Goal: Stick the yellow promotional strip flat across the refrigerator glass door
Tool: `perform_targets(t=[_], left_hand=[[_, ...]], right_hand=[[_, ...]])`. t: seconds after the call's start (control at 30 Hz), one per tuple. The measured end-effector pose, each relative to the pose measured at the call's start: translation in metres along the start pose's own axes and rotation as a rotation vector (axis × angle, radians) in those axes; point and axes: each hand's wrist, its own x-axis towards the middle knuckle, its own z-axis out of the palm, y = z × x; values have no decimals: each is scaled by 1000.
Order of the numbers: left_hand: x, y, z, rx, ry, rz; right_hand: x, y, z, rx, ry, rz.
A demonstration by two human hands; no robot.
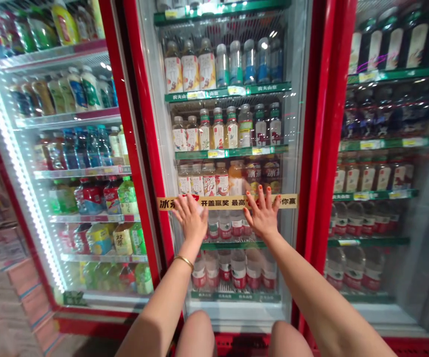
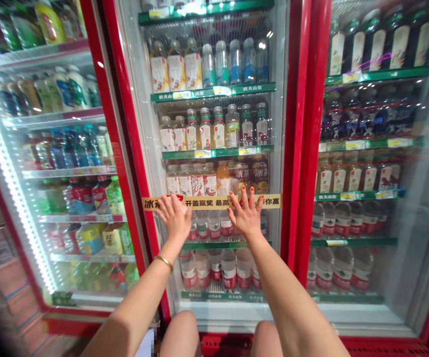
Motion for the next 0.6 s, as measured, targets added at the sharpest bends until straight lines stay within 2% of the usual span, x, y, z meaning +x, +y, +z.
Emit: perform_targets(t=[0.1, 0.17, 0.2, 0.27, 0.33, 0.4, 0.43, 0.5, 0.57, 0.6], left_hand=[[-42, 21, 14, -42, -123, 172], [-67, 17, 18, -44, -153, 192], [-72, 10, 17, -33, -133, 151], [-63, -6, 12, 2, -35, 4], [-32, -13, 7, 32, 95, -143], [3, -5, 5, 39, 192, -206], [14, 5, 6, 37, 216, -190], [18, 27, 14, 46, 212, -31], [-4, 40, 28, 76, 163, 248], [-20, 39, 34, 95, 129, 382]], right_hand=[[0, 0, -2, -1, 17, -13], [0, 0, -2, 4, 37, -19], [0, -1, -3, 6, 48, -21], [1, -2, -4, 9, 77, -24], [2, -4, -5, 7, 116, -24], [3, -6, -5, 6, 156, -19], [4, -6, -5, 11, 168, -15], [3, -6, -5, 33, 170, -10], [3, -5, -5, 59, 164, -4], [2, -5, -5, 68, 166, -3]])
